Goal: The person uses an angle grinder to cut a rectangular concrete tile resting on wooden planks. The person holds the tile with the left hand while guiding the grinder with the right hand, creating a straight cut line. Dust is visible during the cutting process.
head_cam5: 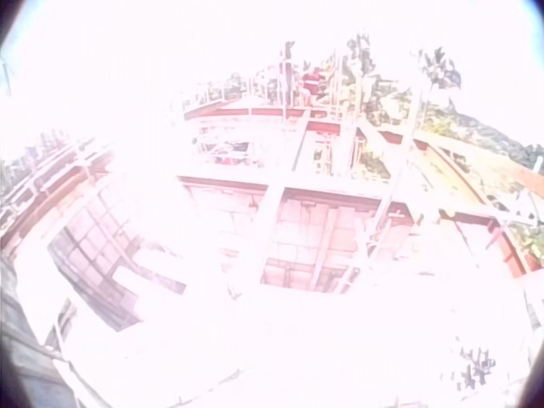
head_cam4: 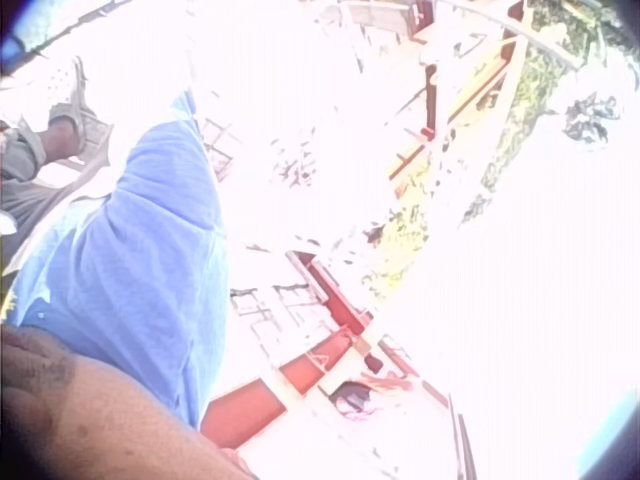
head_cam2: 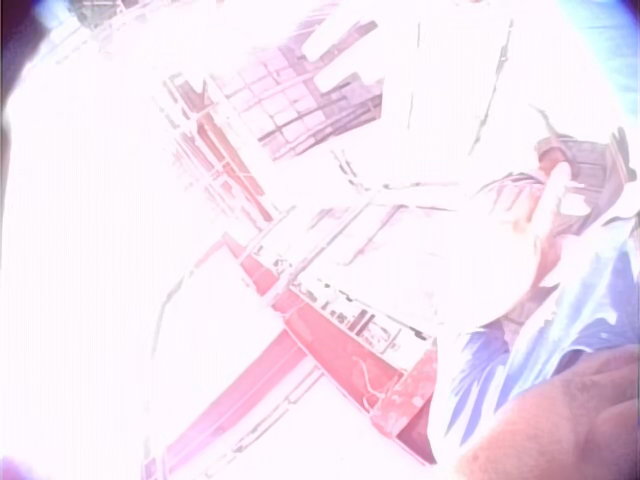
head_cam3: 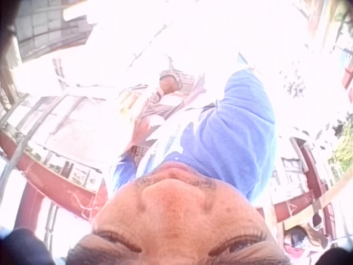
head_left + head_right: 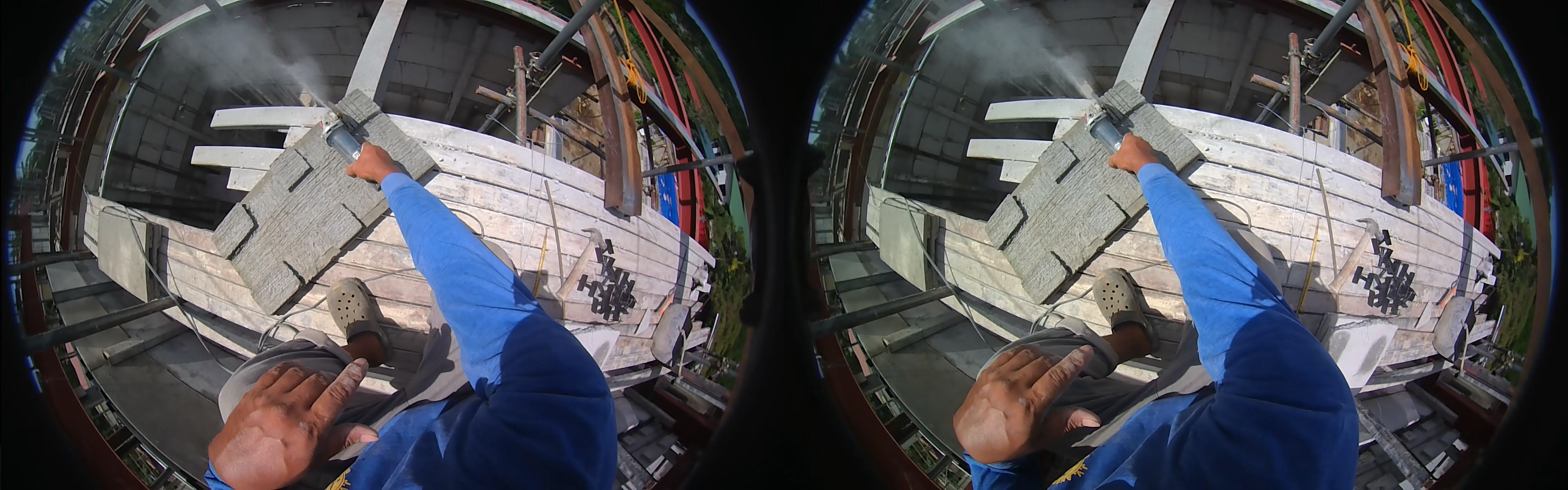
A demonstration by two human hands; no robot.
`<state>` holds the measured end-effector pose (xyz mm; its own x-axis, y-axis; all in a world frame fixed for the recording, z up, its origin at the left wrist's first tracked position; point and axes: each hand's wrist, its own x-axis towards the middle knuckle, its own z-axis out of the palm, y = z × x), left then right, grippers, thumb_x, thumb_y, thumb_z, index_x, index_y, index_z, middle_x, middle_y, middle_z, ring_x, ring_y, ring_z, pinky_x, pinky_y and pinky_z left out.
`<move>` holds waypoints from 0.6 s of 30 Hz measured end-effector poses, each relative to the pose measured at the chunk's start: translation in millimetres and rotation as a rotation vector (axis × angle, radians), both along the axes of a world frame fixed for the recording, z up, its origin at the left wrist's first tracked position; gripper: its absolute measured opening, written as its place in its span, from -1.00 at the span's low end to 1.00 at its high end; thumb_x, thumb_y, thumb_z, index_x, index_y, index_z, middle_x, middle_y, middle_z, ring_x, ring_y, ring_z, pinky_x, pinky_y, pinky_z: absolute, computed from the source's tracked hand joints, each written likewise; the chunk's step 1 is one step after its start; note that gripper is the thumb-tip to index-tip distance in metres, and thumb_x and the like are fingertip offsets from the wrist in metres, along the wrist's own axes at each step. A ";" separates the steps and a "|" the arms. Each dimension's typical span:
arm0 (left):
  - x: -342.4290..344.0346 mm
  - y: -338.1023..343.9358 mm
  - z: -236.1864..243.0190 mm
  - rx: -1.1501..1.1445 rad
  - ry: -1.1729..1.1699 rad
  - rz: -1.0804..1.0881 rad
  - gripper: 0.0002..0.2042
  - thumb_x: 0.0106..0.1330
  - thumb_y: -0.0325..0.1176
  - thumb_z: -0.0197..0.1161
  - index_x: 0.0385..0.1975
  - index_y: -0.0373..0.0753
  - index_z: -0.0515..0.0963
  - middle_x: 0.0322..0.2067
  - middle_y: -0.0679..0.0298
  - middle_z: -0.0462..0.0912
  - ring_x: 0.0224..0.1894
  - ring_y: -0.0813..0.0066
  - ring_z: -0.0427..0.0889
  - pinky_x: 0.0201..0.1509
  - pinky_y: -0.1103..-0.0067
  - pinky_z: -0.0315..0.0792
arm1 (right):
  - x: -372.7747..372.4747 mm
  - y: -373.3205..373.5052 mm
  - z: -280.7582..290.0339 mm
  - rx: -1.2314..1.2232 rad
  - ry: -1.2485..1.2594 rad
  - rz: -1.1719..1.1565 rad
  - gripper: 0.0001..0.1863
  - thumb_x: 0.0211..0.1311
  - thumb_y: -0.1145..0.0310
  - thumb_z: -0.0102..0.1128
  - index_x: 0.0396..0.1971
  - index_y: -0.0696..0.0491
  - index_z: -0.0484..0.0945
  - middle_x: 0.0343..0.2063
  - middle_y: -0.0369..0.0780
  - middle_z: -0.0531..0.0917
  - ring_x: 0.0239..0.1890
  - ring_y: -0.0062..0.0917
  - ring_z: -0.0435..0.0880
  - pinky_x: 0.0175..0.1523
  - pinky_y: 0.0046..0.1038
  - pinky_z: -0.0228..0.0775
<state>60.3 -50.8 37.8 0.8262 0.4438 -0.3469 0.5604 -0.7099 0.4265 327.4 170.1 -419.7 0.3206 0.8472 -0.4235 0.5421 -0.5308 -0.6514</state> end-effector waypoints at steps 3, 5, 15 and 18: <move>-1.0 -8.0 -9.2 0.074 -0.063 0.013 -0.19 0.24 0.25 0.47 0.34 -0.25 0.62 -0.34 0.10 0.75 -0.16 0.03 0.81 0.10 0.19 0.65 | 4.8 -2.3 -4.2 -0.013 -0.021 0.011 -0.16 -0.05 0.06 0.66 0.23 0.21 0.63 0.18 0.11 0.75 0.23 -0.04 0.77 0.35 -0.18 0.62; -1.7 -8.0 -12.5 0.091 -0.077 0.003 -0.19 0.24 0.25 0.47 0.34 -0.25 0.62 -0.33 0.10 0.75 -0.15 0.03 0.81 0.12 0.19 0.65 | 6.2 -3.2 -4.7 -0.010 -0.019 0.002 -0.17 -0.05 0.06 0.65 0.22 0.21 0.64 0.17 0.11 0.75 0.23 -0.05 0.77 0.35 -0.18 0.62; 12.9 -7.8 4.0 0.068 0.018 0.002 -0.18 0.26 0.26 0.46 0.38 -0.25 0.59 -0.28 0.06 0.77 -0.11 0.01 0.81 0.11 0.16 0.65 | 3.1 1.1 4.0 -0.034 -0.003 -0.001 -0.21 -0.04 0.11 0.63 0.21 0.19 0.65 0.15 0.08 0.77 0.23 -0.08 0.78 0.34 -0.20 0.63; 9.1 -7.2 2.9 0.052 -0.014 0.005 -0.18 0.26 0.26 0.45 0.39 -0.24 0.59 -0.26 0.06 0.78 -0.11 0.01 0.81 0.09 0.18 0.65 | 4.0 0.2 5.1 -0.037 0.007 0.001 -0.22 -0.04 0.12 0.62 0.20 0.20 0.65 0.15 0.09 0.77 0.23 -0.07 0.77 0.35 -0.20 0.62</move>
<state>69.4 -58.0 40.7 0.8286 0.4651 -0.3117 0.5583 -0.7286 0.3969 331.5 170.3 -414.6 0.3165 0.8313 -0.4569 0.5385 -0.5540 -0.6349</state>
